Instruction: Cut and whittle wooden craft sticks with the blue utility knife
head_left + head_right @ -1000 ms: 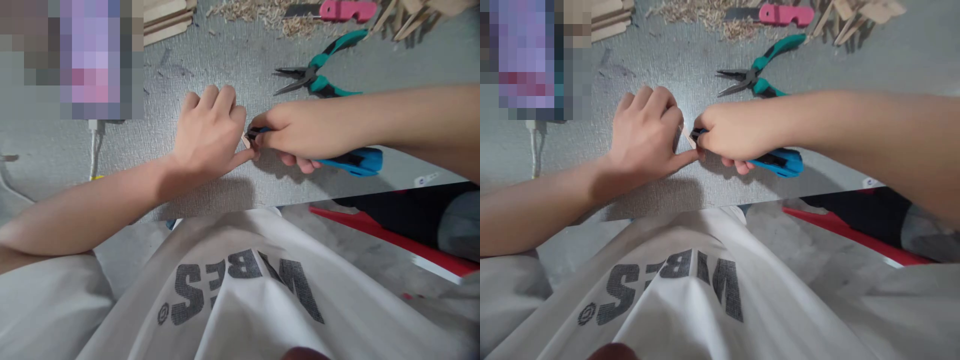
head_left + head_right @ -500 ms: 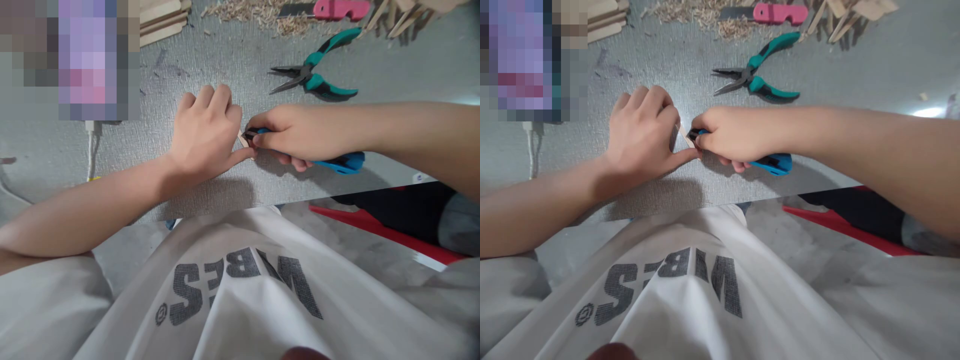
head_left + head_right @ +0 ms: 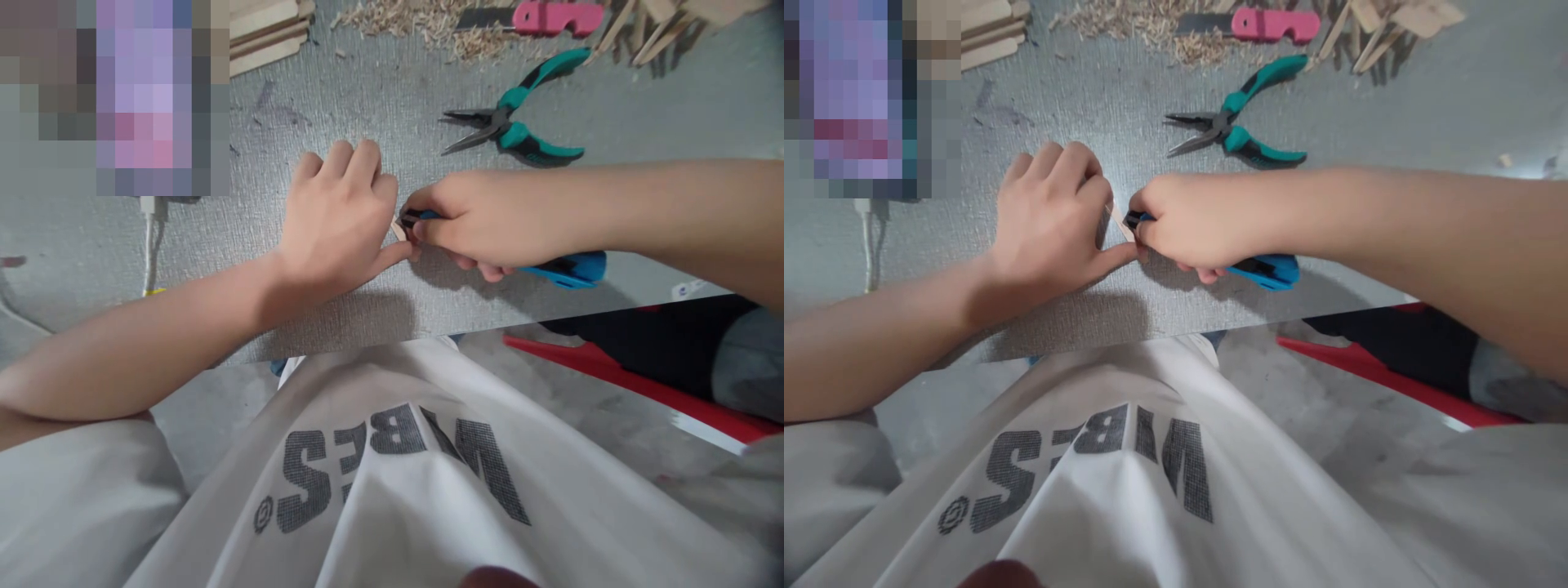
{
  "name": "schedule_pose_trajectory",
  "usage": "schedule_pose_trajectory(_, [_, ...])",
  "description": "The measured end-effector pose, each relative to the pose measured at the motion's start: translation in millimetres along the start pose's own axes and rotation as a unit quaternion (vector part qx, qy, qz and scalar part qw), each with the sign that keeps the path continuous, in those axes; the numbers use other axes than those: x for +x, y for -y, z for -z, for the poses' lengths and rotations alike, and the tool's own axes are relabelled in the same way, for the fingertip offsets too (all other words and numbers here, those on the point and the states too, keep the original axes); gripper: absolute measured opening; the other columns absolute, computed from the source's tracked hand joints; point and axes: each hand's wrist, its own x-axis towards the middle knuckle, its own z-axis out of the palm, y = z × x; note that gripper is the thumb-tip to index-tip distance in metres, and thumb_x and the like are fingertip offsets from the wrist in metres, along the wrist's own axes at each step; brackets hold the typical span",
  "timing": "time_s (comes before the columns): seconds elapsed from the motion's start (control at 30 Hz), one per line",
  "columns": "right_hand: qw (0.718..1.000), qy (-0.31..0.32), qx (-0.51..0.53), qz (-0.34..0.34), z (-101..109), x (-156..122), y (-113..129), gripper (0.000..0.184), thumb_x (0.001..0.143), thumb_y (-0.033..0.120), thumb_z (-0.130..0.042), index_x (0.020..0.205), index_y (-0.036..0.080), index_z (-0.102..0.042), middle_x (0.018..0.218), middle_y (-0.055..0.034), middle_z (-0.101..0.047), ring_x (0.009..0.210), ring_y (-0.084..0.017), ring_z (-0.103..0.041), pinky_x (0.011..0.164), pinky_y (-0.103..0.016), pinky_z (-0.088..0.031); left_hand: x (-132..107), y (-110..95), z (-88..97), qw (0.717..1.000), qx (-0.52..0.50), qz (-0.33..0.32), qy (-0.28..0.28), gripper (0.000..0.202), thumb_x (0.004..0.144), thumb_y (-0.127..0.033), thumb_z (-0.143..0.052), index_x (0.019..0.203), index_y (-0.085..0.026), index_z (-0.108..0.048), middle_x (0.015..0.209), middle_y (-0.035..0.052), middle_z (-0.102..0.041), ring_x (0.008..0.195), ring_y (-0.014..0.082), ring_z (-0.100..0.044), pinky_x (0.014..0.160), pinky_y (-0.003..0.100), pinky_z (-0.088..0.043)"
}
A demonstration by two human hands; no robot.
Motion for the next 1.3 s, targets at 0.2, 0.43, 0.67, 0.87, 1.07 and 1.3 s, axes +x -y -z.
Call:
schedule_pose_trajectory(0.2, [0.999,0.000,0.046,-0.004,-5,2,-6,0.030,0.124,0.018,-0.047,0.098,0.026,-0.059,0.055,0.0079,-0.059,0.036,-0.013,-0.062,0.042,-0.028,-0.044,3,4,-4.2,1.000,-0.012,0.001,0.002,0.050,0.101,-0.062,-0.092,0.118,-0.017,-0.078,0.138,0.0239,-0.072,0.135,0.0471,-0.062,0.118,0.065,-0.048])
schedule_pose_trajectory(0.43, [0.998,-0.002,0.056,-0.009,-6,3,-7,0.022,0.124,0.018,-0.046,0.115,0.023,-0.065,0.056,0.0078,-0.055,0.038,-0.016,-0.060,0.045,-0.030,-0.047,3,10,-8.7,0.999,-0.033,-0.019,-0.026,0.057,0.100,-0.071,-0.092,0.115,-0.018,-0.078,0.136,0.0221,-0.073,0.132,0.0445,-0.063,0.117,0.064,-0.049])
schedule_pose_trajectory(0.67, [0.999,0.004,0.053,-0.004,-3,0,-6,0.032,0.123,0.018,-0.048,0.095,0.027,-0.060,0.055,0.0079,-0.057,0.036,-0.013,-0.058,0.041,-0.028,-0.044,0,10,-9.0,0.999,-0.016,-0.031,-0.035,0.056,0.098,-0.067,-0.094,0.114,-0.016,-0.078,0.136,0.0226,-0.074,0.132,0.0460,-0.065,0.114,0.063,-0.052])
schedule_pose_trajectory(0.87, [0.999,0.007,0.053,-0.005,-2,-1,-6,0.031,0.123,0.020,-0.047,0.095,0.028,-0.057,0.057,0.0067,-0.060,0.039,-0.015,-0.063,0.038,-0.027,-0.048,-2,6,-6.0,0.999,-0.016,-0.019,-0.028,0.044,0.103,-0.055,-0.089,0.123,-0.017,-0.078,0.135,0.0210,-0.074,0.136,0.0468,-0.064,0.115,0.063,-0.050])
schedule_pose_trajectory(1.07, [0.998,0.014,0.060,-0.027,-4,1,-4,0.026,0.121,0.018,-0.045,0.101,0.027,-0.058,0.057,0.0066,-0.058,0.040,-0.018,-0.063,0.040,-0.029,-0.051,0,-2,1.9,1.000,0.021,-0.002,0.007,0.042,0.102,-0.049,-0.090,0.124,-0.015,-0.079,0.138,0.0232,-0.072,0.135,0.0490,-0.065,0.115,0.065,-0.049])
schedule_pose_trajectory(1.3, [1.000,0.003,0.016,0.002,-3,0,-6,0.029,0.120,0.017,-0.047,0.096,0.027,-0.059,0.060,0.0052,-0.064,0.041,-0.018,-0.067,0.042,-0.029,-0.049,-2,4,-2.4,1.000,0.003,-0.012,-0.014,0.046,0.107,-0.058,-0.081,0.132,-0.019,-0.078,0.138,0.0189,-0.073,0.135,0.0450,-0.064,0.116,0.064,-0.051])
